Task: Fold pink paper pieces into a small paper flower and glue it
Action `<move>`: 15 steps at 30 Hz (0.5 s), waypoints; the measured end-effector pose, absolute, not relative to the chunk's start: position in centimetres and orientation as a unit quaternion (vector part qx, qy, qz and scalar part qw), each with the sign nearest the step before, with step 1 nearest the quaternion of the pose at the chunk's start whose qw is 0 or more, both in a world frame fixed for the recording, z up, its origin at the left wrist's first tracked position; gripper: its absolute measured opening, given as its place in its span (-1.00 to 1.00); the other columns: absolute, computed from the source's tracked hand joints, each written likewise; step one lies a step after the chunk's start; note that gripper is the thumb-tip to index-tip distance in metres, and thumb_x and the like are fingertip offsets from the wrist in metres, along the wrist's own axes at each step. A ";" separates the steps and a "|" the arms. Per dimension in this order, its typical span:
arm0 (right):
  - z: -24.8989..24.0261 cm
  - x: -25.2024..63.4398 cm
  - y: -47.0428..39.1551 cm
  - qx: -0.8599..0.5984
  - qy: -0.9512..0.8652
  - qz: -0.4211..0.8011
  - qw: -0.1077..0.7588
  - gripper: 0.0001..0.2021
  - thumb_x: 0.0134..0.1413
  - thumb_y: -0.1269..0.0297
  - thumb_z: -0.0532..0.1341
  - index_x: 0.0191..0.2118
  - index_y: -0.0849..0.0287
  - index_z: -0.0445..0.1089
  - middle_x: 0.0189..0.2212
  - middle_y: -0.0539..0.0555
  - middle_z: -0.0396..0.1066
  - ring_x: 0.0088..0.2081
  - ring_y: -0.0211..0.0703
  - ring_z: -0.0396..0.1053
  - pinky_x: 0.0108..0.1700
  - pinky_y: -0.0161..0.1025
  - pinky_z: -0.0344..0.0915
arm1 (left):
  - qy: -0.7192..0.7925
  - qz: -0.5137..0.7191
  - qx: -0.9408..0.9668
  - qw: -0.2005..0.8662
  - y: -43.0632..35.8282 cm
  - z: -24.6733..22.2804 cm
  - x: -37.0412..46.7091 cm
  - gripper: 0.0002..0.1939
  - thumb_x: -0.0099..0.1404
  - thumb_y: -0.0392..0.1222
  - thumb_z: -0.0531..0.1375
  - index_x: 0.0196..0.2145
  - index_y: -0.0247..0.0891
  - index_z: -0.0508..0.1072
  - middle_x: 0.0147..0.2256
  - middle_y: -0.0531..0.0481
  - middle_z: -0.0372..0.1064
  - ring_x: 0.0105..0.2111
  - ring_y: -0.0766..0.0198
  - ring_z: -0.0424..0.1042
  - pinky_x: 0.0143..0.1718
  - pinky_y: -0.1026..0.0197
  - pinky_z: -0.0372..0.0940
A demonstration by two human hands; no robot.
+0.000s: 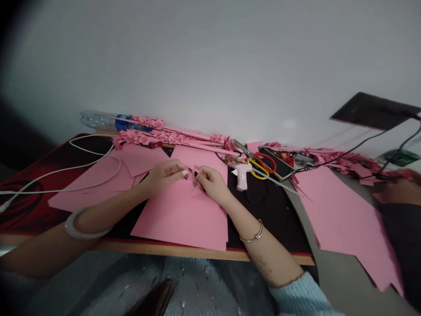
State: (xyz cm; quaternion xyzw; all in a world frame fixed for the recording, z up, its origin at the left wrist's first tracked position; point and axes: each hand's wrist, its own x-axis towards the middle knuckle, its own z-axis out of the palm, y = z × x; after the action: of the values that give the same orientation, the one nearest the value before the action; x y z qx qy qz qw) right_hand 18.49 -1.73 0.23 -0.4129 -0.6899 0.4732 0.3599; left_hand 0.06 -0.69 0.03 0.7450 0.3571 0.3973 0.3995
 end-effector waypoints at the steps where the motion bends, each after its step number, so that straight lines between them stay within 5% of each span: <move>1: 0.2 18.5 -1.8 -0.418 -0.696 0.462 0.357 -0.73 0.12 0.15 0.03 -0.51 0.19 0.16 -0.69 -0.09 0.17 -0.66 -0.39 0.05 -0.58 -0.38 -0.01 | 0.356 0.405 0.728 0.424 -0.7 0.0 0.2 -0.86 0.18 -0.18 0.10 -0.37 -0.32 0.36 -0.40 -0.02 0.40 -0.34 0.29 0.40 -0.26 0.25 0.28; 6: 0.2 18.6 -1.9 -0.441 -0.730 0.391 0.347 -0.73 0.13 0.14 0.01 -0.50 0.19 0.16 -0.66 -0.08 0.15 -0.61 -0.36 0.08 -0.54 -0.37 0.02 | 0.340 0.424 0.655 0.525 -0.5 -0.2 0.7 -0.83 0.11 -0.23 0.18 -0.32 -0.29 0.29 -0.41 -0.01 0.40 -0.37 0.31 0.43 -0.26 0.20 0.33; 15: 0.2 18.7 -2.1 -0.462 -0.806 0.218 0.297 -0.74 0.12 0.25 0.00 -0.55 0.20 0.15 -0.65 -0.07 0.11 -0.58 -0.36 0.03 -0.51 -0.37 -0.04 | 0.386 0.413 0.609 0.556 -0.5 -0.5 0.8 -0.70 0.07 -0.30 0.19 -0.19 -0.33 0.33 -0.44 -0.01 0.44 -0.40 0.28 0.46 -0.27 0.16 0.39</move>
State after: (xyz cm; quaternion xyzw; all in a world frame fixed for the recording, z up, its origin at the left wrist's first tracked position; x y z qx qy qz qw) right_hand 18.69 -2.10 0.23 -0.4622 -0.8064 0.2183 0.2974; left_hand 0.83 -0.51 -0.54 0.6086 0.3863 0.4134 0.5563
